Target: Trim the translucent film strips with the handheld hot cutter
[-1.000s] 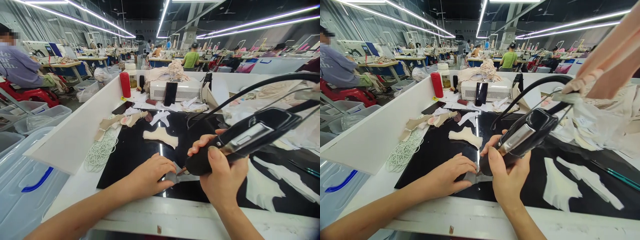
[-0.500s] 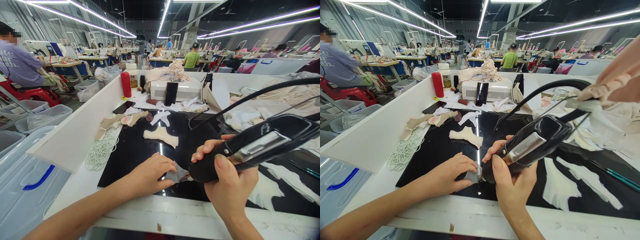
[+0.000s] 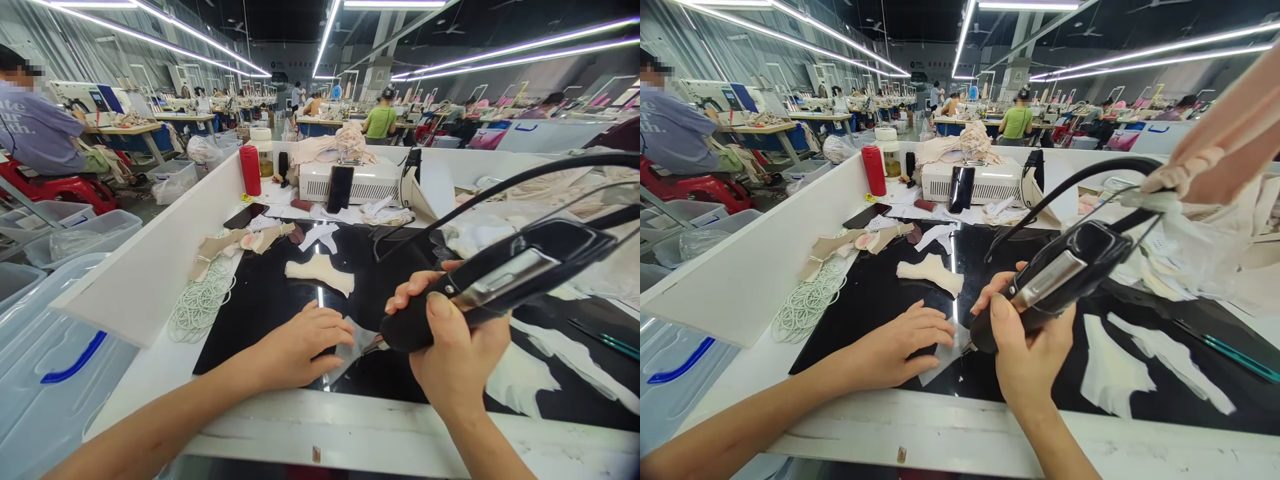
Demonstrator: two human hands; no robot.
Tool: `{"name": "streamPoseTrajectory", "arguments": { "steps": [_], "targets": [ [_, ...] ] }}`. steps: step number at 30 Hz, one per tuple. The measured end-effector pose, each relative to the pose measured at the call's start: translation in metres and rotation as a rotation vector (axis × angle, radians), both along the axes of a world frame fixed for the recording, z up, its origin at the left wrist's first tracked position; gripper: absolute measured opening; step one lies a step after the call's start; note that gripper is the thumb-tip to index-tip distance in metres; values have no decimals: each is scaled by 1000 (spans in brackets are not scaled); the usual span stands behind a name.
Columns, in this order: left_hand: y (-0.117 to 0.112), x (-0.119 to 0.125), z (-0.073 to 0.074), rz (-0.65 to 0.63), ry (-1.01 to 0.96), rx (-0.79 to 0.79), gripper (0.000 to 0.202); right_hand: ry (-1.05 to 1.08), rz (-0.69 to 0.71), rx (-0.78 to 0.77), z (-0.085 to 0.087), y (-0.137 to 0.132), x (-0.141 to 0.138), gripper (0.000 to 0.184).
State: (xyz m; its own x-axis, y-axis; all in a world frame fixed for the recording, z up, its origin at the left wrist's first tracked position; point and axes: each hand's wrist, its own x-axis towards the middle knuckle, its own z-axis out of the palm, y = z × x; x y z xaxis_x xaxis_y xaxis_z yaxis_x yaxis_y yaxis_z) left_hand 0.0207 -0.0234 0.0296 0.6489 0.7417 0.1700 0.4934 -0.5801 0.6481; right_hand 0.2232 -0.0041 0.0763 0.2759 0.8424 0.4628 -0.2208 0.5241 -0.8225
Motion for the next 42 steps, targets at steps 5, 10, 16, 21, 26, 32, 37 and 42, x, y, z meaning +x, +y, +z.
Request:
{"name": "streamPoseTrajectory", "arguments": {
  "steps": [5, 10, 16, 21, 26, 32, 37, 42],
  "targets": [
    [-1, -2, 5, -23, 53, -63, 36, 19, -21, -8, 2, 6, 3, 39],
    [0, -2, 9, -25, 61, -80, 39, 60, -4, -36, 6, -3, -2, 39],
    [0, -2, 7, -34, 53, -69, 42, 53, 64, -22, 3, -13, -8, 38],
    [1, -3, 6, -43, 58, -70, 42, 0, 42, -11, -1, -13, -7, 35],
    [2, -3, 9, -54, 71, -73, 39, 16, 57, -20, 2, -15, -10, 34],
    [3, -3, 8, -62, 59, -77, 43, 50, 150, -7, -1, -26, -15, 38],
    [4, -4, 8, -68, 73, -92, 43, 33, 150, -17, -3, -27, -16, 35],
    [3, -7, 9, -80, 31, -82, 40, 54, 122, -43, 3, -21, -9, 41]
  ]
}}
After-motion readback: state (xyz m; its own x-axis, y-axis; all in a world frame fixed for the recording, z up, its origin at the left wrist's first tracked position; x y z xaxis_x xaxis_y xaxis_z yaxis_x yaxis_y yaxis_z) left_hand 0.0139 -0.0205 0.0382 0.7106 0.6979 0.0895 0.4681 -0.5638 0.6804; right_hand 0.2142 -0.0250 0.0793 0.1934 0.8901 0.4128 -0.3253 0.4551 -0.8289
